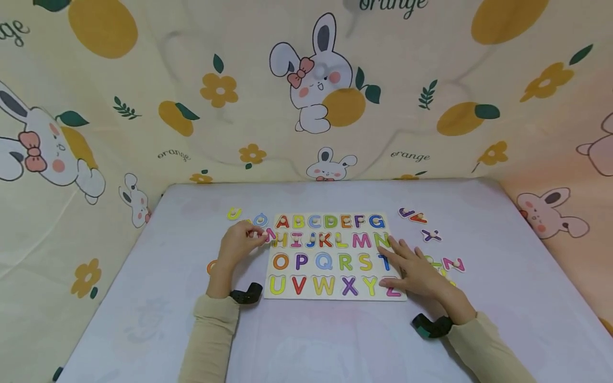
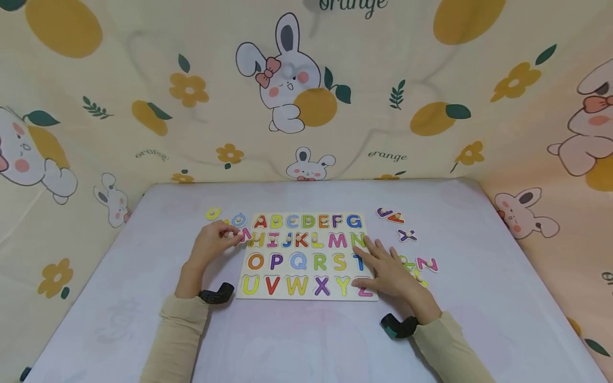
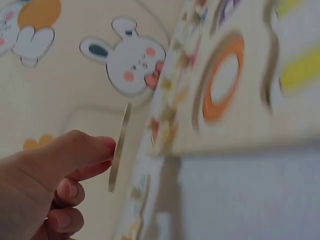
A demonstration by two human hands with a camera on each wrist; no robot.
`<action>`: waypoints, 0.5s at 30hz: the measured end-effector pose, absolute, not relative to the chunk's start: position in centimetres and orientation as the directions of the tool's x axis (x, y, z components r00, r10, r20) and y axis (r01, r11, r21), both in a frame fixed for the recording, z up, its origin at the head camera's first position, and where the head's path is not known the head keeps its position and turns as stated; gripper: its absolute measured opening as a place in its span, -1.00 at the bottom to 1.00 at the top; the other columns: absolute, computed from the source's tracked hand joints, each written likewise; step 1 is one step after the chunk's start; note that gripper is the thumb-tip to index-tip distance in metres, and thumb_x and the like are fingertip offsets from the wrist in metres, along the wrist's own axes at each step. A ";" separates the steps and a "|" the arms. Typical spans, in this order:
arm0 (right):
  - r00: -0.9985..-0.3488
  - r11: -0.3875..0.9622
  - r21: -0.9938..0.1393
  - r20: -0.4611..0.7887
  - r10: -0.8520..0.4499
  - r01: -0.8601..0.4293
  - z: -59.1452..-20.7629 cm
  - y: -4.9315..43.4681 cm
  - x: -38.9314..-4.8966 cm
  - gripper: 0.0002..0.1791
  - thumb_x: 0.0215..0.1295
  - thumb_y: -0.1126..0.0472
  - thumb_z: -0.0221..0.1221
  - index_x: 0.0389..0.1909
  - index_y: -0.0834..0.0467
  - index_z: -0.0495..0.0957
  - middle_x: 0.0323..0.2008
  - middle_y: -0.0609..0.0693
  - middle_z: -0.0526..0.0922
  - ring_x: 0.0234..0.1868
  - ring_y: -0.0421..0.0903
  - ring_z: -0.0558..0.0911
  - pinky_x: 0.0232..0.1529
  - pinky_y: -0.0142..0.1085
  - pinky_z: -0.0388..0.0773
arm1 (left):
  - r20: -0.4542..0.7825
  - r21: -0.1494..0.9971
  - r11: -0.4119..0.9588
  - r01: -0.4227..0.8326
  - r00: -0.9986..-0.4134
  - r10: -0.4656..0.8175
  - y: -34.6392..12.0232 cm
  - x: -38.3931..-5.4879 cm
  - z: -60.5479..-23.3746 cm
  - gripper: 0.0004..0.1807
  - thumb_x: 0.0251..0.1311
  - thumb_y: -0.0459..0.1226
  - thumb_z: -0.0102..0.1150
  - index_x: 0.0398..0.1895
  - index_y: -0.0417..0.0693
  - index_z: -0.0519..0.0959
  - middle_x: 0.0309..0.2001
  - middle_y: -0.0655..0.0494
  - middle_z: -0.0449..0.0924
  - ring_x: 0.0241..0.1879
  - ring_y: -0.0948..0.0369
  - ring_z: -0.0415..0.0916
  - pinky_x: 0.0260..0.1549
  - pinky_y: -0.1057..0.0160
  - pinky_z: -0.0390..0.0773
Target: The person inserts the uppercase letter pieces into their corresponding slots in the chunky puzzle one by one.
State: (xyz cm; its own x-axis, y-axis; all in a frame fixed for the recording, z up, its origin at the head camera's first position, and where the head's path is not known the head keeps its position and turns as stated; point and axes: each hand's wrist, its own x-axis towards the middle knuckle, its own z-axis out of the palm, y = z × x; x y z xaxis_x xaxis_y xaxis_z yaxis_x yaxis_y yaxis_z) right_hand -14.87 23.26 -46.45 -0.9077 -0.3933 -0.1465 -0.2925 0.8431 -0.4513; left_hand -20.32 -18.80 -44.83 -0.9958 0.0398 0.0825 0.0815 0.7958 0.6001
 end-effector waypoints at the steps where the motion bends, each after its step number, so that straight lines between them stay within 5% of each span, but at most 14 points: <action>1: -0.908 0.843 -0.449 -0.144 -0.394 -0.295 -46.4 23.2 -14.9 -0.03 0.03 -0.28 0.29 0.43 0.03 0.22 0.53 0.25 -0.03 0.51 0.40 -0.07 0.40 0.40 -0.22 | 0.083 0.602 0.794 0.090 -0.995 0.049 -18.4 -20.3 -44.6 -0.81 0.04 -0.18 0.34 -0.36 -0.12 0.72 -0.52 0.11 0.38 -0.45 0.23 0.29 -0.51 0.37 0.20; 15: -0.910 0.845 -0.439 -0.128 -0.395 -0.306 -46.6 23.2 -14.9 -0.05 0.04 -0.29 0.29 0.42 0.03 0.24 0.52 0.26 -0.01 0.50 0.41 -0.04 0.39 0.40 -0.20 | 0.153 0.609 0.746 0.269 -0.963 0.222 -13.1 -20.7 -43.7 -0.85 0.09 -0.18 0.35 -0.36 -0.07 0.73 -0.52 0.12 0.41 -0.47 0.26 0.27 -0.49 0.41 0.18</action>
State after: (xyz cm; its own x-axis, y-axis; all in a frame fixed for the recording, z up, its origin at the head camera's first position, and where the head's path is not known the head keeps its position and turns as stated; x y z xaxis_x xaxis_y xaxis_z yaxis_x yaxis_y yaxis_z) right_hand -14.89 23.16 -46.56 -0.9095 -0.3954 -0.1282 -0.3056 0.8452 -0.4386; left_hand -20.67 -13.13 -43.68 -0.9630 0.2216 0.1532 0.2686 0.7464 0.6088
